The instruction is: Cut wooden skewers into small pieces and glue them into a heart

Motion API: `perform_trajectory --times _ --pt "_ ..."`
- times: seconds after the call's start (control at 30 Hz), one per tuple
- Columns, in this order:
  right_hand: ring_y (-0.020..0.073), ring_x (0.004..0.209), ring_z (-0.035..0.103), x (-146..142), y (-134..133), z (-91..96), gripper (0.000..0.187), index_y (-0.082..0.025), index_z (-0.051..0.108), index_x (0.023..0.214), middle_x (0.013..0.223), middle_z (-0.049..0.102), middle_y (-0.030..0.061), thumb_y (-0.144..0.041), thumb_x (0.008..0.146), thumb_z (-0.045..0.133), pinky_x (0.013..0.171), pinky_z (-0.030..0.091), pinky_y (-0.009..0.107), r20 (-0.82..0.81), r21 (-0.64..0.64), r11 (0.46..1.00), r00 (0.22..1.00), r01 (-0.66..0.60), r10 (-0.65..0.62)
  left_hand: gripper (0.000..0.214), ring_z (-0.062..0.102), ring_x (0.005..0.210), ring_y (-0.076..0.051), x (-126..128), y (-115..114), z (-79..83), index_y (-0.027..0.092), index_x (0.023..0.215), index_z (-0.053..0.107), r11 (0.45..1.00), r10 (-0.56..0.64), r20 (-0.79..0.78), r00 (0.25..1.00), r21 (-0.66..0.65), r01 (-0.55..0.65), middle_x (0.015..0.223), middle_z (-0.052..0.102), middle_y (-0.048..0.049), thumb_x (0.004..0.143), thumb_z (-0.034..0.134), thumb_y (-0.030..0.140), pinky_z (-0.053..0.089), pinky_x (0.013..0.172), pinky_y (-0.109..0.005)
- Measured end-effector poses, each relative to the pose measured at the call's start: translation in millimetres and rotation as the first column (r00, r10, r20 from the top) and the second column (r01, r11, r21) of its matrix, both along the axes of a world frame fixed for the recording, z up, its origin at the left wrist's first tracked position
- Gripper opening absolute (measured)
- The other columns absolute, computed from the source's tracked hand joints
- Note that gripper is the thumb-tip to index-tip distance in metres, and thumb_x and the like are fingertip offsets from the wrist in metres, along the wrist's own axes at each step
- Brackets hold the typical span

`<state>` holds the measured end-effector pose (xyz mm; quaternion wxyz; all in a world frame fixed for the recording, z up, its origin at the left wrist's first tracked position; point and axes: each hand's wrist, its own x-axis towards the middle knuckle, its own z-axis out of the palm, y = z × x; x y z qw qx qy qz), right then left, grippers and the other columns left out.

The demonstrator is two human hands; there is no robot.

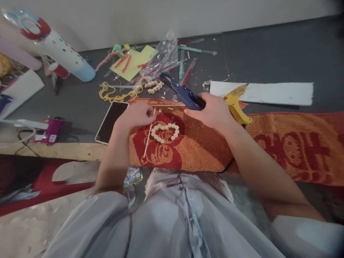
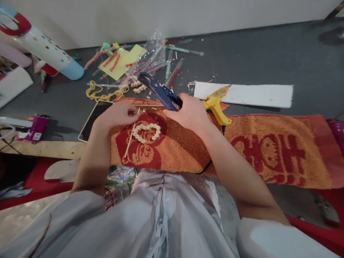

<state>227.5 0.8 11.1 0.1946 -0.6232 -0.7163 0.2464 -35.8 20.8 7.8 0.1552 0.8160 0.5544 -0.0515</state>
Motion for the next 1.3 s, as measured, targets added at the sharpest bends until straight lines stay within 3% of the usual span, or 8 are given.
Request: perform_trajectory --times 0.27,0.53,1.03,1.3 --pt "0.0274 0.081 0.062 0.7 0.1 -2.7 0.041 -0.02 0.065 0.096 0.086 0.068 0.0087 -0.052 0.07 0.067 0.067 0.042 0.035 0.008 0.027 1.0 1.0 -0.013 0.013 0.022 0.038 0.053 -0.011 -1.6 0.7 -2.4 0.018 0.054 0.047 1.0 -0.014 0.024 1.0 0.005 0.014 0.052 0.044 0.0004 0.073 0.05 0.029 0.026 0.055 -0.03" --pt "0.0261 0.077 0.06 -0.7 0.6 -3.4 0.043 -0.02 0.065 0.094 0.084 0.067 0.0087 -0.054 0.069 0.066 0.064 0.04 0.034 0.046 0.023 1.0 0.999 -0.019 0.018 0.021 0.042 0.057 -0.013 0.2 0.0 0.0 0.018 0.058 0.054 1.0 -0.011 0.0 1.0 -0.011 0.011 0.056 0.049 -0.0015 0.075 0.049 0.03 0.028 0.059 -0.03" --pt "0.0233 0.069 0.056 -0.5 1.9 -6.6 0.043 -0.02 0.062 0.091 0.078 0.064 0.0076 -0.058 0.071 0.062 0.06 0.035 0.032 0.093 0.019 0.999 0.995 -0.041 0.039 0.023 0.032 0.051 -0.011 -0.2 -0.3 0.6 0.018 0.053 0.038 1.0 -0.016 0.025 1.0 -0.012 0.016 0.052 0.038 0.0013 0.071 0.049 0.027 0.02 0.055 -0.031" --pt "0.024 0.07 0.056 -2.2 1.8 -9.1 0.044 -0.019 0.061 0.089 0.076 0.063 0.0073 -0.06 0.072 0.061 0.061 0.034 0.032 0.137 0.032 0.998 0.989 -0.051 0.047 0.022 0.036 0.053 -0.012 -3.1 0.7 -2.6 0.018 0.054 0.041 0.999 -0.034 0.032 0.999 0.002 0.034 0.053 0.042 0.0012 0.071 0.049 0.029 0.022 0.056 -0.03"
